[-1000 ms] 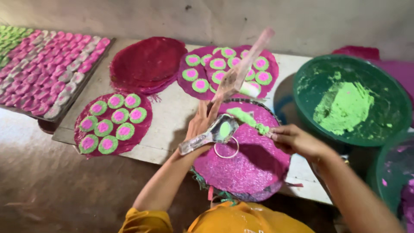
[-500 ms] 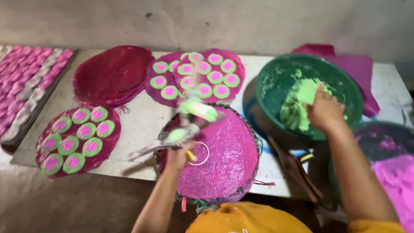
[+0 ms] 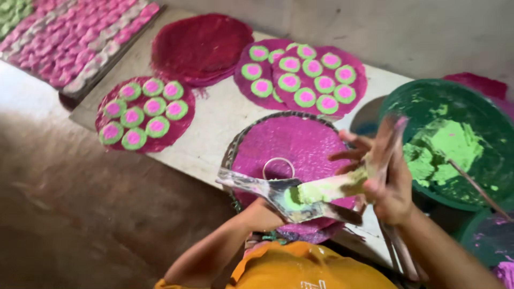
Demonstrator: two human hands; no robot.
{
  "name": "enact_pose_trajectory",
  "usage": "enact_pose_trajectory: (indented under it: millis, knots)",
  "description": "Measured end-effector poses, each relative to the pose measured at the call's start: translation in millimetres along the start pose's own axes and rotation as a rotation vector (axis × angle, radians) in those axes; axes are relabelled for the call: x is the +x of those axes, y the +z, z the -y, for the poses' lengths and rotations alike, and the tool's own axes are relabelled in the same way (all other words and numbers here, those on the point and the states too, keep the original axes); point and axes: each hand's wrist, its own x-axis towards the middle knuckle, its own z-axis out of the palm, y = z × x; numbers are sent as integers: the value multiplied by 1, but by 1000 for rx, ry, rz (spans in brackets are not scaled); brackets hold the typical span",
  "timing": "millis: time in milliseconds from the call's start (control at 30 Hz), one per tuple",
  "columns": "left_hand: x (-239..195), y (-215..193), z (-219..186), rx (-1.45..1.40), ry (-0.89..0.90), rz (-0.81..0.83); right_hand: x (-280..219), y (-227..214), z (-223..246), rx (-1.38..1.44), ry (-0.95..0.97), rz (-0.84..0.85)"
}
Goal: The person applies green dough to the center of pink circular patterns on a large round sheet using a specialized wooden tool. They scoop the dough from a green bowl and press it onto the sheet, eventually lifting the completed sheet from the table.
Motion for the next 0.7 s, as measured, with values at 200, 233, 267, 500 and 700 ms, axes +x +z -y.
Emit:
enact_pose_trajectory:
  millis: [200,233,267,500,700]
  knots:
    - [-23,-16,-25,63,86,110,5,28,24,-496,-448,441]
    - [-27,-14,-27,-42,74,148,4,36,22,-454,-451,423]
    - [-28,-14,-29,-146,65,188,3,45,18,-415,-454,403]
    - [-5,-55,-39,158,56,239,-19,68,-14,-553,-99,132]
    - [26,-88,-11,191,65,89,-37,-19,-62,34,748,578]
